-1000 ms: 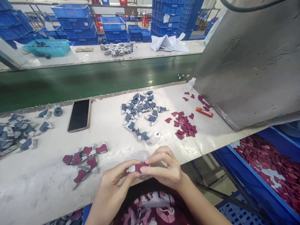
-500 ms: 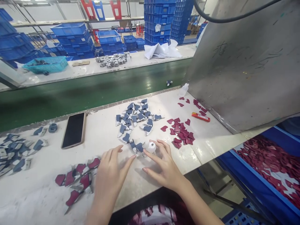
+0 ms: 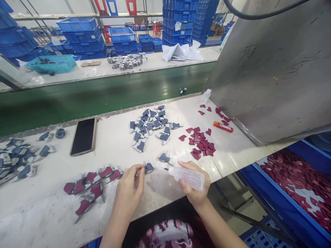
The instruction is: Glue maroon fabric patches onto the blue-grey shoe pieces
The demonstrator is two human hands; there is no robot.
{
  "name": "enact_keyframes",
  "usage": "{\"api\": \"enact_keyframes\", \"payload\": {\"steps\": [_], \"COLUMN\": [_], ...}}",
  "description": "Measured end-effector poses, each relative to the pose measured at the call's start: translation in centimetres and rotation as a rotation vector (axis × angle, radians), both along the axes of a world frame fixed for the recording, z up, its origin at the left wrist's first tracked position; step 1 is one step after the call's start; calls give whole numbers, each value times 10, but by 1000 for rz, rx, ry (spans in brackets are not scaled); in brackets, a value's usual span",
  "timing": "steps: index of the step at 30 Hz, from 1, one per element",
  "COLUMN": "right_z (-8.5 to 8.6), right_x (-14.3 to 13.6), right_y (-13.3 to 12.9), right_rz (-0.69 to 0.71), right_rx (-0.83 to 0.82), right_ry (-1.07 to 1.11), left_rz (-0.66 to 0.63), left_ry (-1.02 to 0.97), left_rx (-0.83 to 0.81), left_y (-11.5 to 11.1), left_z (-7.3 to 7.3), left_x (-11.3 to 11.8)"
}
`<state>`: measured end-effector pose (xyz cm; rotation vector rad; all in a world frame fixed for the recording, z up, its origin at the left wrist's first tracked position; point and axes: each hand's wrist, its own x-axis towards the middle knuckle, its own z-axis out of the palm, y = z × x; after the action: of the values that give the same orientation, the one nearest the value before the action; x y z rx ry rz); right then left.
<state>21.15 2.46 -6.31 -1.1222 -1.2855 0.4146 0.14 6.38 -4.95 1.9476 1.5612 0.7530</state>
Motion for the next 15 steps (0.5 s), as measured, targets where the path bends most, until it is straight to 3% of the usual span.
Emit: {"api": "enact_keyframes", "payload": {"steps": [6,15], "right_z": [6,4], "right_x": [-27,-34], "right_y": [2,7], "right_rz": [44,-4], "right_rx": [-202,-227], "right_ry": [77,-4], "left_rz": [-25,25], "left_ry": [-41,-118], "left_rx": [104,156], "left_y": [-16,-17], "left_z": [-18,-27], "left_x": [-10,-9]}}
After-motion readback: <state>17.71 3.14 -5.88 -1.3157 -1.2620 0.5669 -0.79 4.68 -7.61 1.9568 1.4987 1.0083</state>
